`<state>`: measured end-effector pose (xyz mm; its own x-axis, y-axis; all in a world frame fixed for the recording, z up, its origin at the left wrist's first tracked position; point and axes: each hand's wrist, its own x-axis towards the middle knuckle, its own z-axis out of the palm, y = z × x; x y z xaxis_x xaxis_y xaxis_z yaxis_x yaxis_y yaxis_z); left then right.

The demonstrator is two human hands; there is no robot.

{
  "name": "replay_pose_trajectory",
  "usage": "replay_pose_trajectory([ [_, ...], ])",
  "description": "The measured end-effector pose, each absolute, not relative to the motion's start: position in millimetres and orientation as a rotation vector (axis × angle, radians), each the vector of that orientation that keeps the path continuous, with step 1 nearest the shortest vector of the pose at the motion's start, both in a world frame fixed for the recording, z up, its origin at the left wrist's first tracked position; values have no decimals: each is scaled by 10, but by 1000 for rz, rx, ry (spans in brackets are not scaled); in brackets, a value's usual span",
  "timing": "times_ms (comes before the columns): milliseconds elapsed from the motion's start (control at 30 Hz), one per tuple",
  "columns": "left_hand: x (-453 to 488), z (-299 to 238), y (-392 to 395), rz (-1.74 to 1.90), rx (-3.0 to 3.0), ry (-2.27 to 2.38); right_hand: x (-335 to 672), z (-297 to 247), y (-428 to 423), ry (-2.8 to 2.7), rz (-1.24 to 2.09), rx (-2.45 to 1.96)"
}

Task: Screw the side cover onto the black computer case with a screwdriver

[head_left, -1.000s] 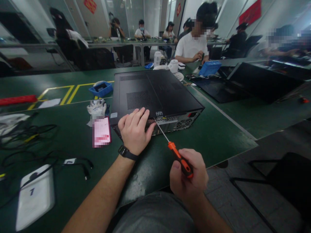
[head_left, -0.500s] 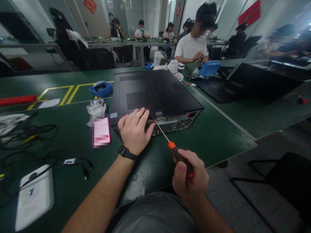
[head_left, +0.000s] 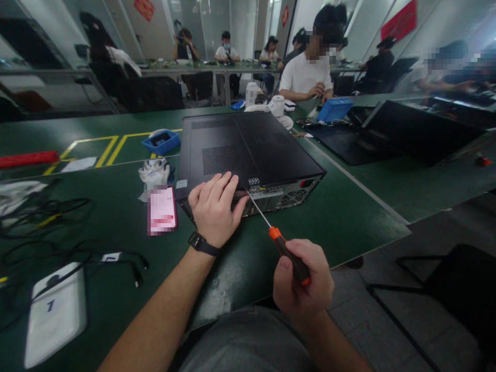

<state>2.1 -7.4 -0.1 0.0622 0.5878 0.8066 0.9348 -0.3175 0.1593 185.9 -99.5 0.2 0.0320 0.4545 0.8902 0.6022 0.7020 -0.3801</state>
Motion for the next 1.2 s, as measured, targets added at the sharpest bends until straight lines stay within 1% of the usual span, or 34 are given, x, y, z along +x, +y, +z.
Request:
replay_pose_trajectory([
  [400,18,3,-79,-1184,-1967,-1533,1894,-61,-1016,-1586,-120,-821],
  [767,23,6,-72,-1175,-1954,-1513,1929,-368,-930,-1536,-87,-886],
  [1033,27,-2,-69,-1163,-1935,-1510,1884,-637,-790,-1515,-326,-916],
  [1200,22,-5,-67,-1168,-1939,-1516,1846,-670,-758,-1520,-375,-948],
])
